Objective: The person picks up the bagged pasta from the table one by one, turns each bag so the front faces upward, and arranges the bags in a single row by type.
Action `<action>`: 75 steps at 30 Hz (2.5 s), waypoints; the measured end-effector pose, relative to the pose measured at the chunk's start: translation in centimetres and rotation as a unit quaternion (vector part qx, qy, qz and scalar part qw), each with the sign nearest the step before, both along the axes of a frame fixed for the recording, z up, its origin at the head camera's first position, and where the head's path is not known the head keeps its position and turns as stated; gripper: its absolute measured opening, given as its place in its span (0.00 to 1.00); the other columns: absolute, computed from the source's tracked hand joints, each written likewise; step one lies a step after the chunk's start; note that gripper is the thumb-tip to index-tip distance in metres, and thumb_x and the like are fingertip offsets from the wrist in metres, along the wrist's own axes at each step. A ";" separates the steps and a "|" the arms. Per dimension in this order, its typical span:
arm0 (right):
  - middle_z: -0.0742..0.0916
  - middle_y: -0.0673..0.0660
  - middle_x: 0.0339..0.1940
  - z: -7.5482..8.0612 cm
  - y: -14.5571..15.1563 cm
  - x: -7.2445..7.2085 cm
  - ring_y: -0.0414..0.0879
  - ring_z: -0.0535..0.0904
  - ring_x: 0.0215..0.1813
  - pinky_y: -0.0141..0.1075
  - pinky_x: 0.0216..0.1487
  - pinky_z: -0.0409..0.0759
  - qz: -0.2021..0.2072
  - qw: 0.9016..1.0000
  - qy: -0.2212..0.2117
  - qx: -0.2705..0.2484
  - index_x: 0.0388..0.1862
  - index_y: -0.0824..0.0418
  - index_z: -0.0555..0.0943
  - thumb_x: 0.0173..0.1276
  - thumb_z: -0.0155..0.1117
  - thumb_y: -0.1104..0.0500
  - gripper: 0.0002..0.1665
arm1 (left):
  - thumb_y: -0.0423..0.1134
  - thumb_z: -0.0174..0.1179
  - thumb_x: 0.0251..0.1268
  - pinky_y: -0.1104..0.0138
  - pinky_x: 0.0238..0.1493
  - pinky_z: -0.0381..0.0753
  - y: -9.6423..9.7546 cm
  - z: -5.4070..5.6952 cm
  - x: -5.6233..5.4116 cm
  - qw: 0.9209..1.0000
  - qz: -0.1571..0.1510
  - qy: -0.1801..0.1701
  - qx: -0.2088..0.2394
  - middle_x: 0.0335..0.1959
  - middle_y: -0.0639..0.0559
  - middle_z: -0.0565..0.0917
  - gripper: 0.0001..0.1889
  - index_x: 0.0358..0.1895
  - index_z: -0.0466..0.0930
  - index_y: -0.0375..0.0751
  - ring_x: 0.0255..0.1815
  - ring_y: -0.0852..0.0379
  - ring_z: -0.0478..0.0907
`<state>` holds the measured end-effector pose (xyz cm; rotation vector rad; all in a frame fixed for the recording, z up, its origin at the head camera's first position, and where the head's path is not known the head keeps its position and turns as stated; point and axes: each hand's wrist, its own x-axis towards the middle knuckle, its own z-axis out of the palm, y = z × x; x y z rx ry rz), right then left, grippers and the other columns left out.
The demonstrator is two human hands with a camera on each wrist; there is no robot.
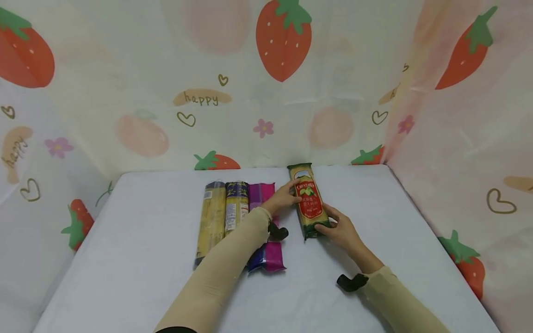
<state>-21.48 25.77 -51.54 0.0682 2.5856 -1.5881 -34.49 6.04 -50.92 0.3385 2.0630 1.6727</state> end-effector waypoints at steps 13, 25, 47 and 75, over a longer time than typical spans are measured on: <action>0.76 0.73 0.76 0.0 -0.9 0.2 0.70 0.75 0.72 0.61 0.70 0.76 0.003 0.998 0.007 0.069 0.87 0.64 0.61 0.77 0.72 0.57 0.46 | 0.29 0.62 0.79 0.49 0.80 0.68 -1.0 -0.5 0.4 0.999 0.021 0.025 -0.039 0.83 0.32 0.64 0.37 0.86 0.60 0.47 0.83 0.37 0.63; 0.69 0.75 0.80 0.6 -2.0 0.6 0.72 0.66 0.79 0.64 0.77 0.69 0.016 0.996 0.031 0.081 0.85 0.70 0.60 0.78 0.69 0.62 0.44 | 0.32 0.60 0.82 0.50 0.80 0.68 -3.2 0.9 1.3 0.993 -0.018 0.079 -0.084 0.80 0.35 0.70 0.31 0.83 0.65 0.38 0.81 0.38 0.66; 0.76 0.66 0.78 1.2 -7.8 3.4 0.62 0.77 0.73 0.54 0.73 0.77 0.130 0.978 0.157 0.047 0.82 0.63 0.69 0.73 0.76 0.61 0.43 | 0.41 0.62 0.83 0.48 0.80 0.67 -11.8 3.4 -0.8 0.939 -0.056 0.226 -0.253 0.81 0.36 0.68 0.32 0.81 0.66 0.33 0.82 0.39 0.64; 0.62 0.68 0.87 0.8 -11.5 4.9 0.64 0.62 0.85 0.60 0.79 0.68 0.212 0.961 0.073 0.161 0.88 0.64 0.57 0.58 0.86 0.36 0.71 | 0.50 0.66 0.79 0.47 0.81 0.64 -13.2 3.3 -1.7 0.891 -0.097 0.203 -0.394 0.80 0.35 0.70 0.41 0.84 0.61 0.34 0.82 0.35 0.62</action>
